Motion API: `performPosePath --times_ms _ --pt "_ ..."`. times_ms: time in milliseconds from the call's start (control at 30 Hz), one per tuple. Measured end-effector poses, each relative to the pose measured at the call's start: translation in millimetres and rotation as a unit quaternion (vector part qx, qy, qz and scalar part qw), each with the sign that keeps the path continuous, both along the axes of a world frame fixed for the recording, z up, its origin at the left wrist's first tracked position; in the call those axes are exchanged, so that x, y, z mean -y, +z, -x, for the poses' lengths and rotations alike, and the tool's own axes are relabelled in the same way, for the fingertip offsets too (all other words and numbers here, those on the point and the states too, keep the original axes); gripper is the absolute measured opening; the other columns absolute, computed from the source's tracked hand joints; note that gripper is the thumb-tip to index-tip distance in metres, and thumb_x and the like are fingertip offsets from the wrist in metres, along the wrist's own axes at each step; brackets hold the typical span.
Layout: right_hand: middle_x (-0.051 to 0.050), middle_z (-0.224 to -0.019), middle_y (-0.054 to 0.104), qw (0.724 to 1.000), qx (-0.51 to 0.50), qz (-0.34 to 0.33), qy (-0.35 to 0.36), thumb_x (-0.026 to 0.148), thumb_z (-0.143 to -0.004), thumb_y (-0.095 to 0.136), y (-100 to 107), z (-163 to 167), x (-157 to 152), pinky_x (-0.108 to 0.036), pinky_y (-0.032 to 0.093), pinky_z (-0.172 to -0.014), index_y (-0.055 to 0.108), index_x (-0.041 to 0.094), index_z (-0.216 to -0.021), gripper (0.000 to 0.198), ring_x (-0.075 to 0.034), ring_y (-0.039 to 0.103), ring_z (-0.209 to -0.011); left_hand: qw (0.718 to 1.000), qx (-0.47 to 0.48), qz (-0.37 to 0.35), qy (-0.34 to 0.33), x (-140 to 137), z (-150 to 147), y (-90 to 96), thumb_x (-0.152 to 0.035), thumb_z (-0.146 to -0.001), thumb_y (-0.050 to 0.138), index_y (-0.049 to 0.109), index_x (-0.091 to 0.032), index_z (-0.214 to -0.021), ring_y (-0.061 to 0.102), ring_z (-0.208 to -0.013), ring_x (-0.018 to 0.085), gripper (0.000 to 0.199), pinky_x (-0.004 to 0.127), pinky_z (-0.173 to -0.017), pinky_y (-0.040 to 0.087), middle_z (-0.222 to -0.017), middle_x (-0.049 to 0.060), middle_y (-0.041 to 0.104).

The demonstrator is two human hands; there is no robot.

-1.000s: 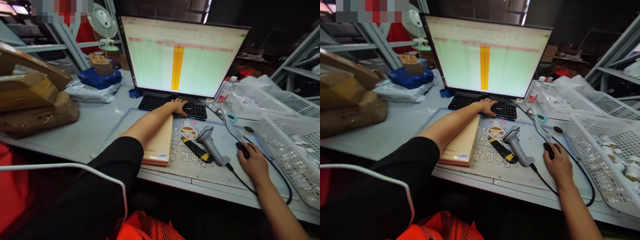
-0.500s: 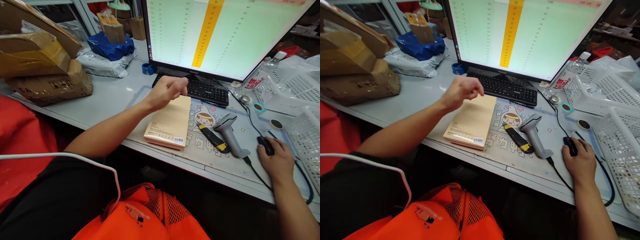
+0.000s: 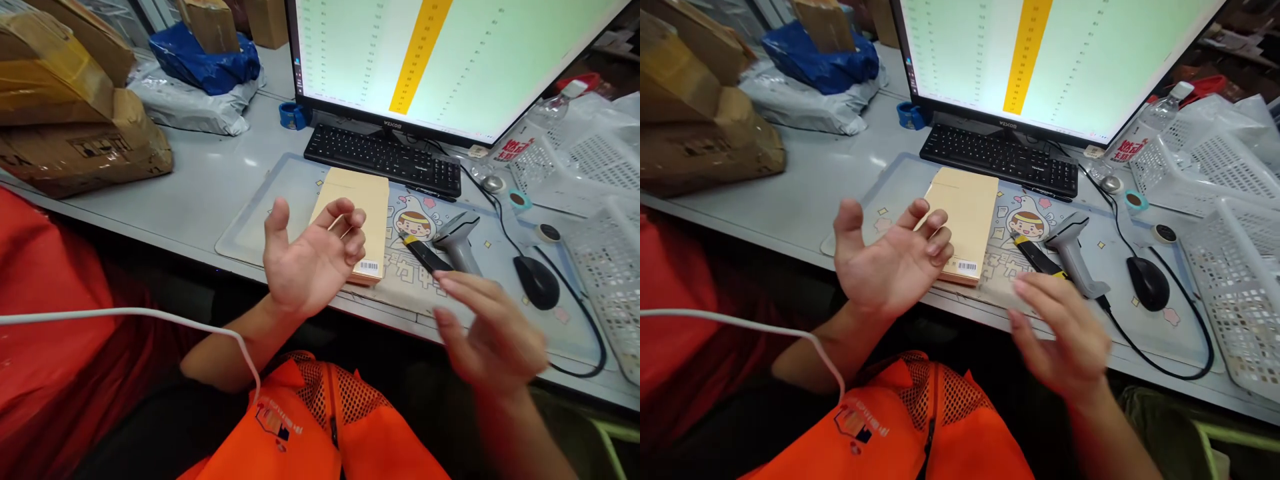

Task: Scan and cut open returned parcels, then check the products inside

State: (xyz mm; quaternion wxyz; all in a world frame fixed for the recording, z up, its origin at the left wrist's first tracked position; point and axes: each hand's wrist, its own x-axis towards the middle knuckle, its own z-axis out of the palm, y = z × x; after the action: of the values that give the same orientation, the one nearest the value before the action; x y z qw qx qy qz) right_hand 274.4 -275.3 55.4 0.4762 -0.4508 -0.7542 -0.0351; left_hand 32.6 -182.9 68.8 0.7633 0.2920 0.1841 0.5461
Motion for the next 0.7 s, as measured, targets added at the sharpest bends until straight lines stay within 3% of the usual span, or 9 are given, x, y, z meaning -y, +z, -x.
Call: performPosePath --times_ms 67,133,300,500,600,700 --pt "-0.01 -0.116 0.079 0.998 -0.006 0.004 0.068 0.006 -0.089 0.076 -0.7 35.7 -8.5 -0.04 0.065 -0.086 0.073 0.025 -0.13 0.045 -0.026 0.078 -0.103 0.999 0.045 0.0 -0.02 4.0 -6.4 -2.3 -0.086 -0.096 0.039 0.067 -0.021 -0.106 0.064 -0.083 0.02 0.072 0.034 -0.075 0.056 -0.107 0.009 0.067" --pt "-0.011 -0.111 0.077 0.996 -0.014 0.008 0.084 0.003 -0.091 0.073 -1.8 55.8 -16.7 -0.038 0.064 -0.085 0.073 0.022 -0.125 0.038 -0.023 0.077 -0.099 0.998 0.056 -0.007 -0.027 7.3 -8.9 -3.9 -0.083 -0.099 0.038 0.067 -0.021 -0.107 0.066 -0.092 0.023 0.069 0.035 -0.08 0.057 -0.111 0.01 0.068" --pt "-0.01 -0.101 0.076 0.993 0.031 0.022 0.116 0.007 -0.095 0.073 -4.6 74.0 -24.2 -0.035 0.062 -0.078 0.073 0.02 -0.112 0.022 -0.021 0.074 -0.09 0.998 0.026 -0.051 -0.015 18.3 -9.5 -8.2 -0.08 -0.099 0.04 0.066 -0.021 -0.11 0.065 -0.115 0.029 0.066 0.04 -0.096 0.055 -0.119 0.011 0.067" --pt "-0.01 -0.095 0.077 0.991 0.042 0.045 0.121 0.003 -0.097 0.064 -7.9 93.4 -15.9 -0.034 0.062 -0.079 0.066 0.018 -0.103 0.016 -0.022 0.075 -0.09 0.988 -0.031 -0.149 0.024 39.5 -13.5 -22.0 -0.079 -0.098 0.045 0.067 -0.021 -0.11 0.061 -0.119 0.029 0.063 0.043 -0.105 0.05 -0.119 0.011 0.065" --pt "-0.005 -0.089 0.074 0.988 0.052 0.099 0.11 0.009 -0.1 0.061 -3.2 69.9 3.3 -0.031 0.061 -0.072 0.064 0.022 -0.102 0.014 -0.019 0.073 -0.08 0.979 -0.055 -0.191 0.039 38.8 -2.8 -24.9 -0.076 -0.098 0.05 0.07 -0.022 -0.109 0.06 -0.118 0.028 0.059 0.04 -0.103 0.051 -0.115 0.01 0.065" --pt "-0.004 -0.093 0.075 0.986 0.063 0.15 -0.039 0.018 -0.103 0.063 11.7 8.4 44.3 -0.032 0.06 -0.072 0.067 0.028 -0.11 0.013 -0.021 0.074 -0.081 0.959 -0.106 -0.245 0.095 23.4 23.9 -24.8 -0.074 -0.098 0.054 0.073 -0.023 -0.102 0.062 -0.112 0.026 0.055 0.039 -0.103 0.051 -0.11 0.009 0.067"
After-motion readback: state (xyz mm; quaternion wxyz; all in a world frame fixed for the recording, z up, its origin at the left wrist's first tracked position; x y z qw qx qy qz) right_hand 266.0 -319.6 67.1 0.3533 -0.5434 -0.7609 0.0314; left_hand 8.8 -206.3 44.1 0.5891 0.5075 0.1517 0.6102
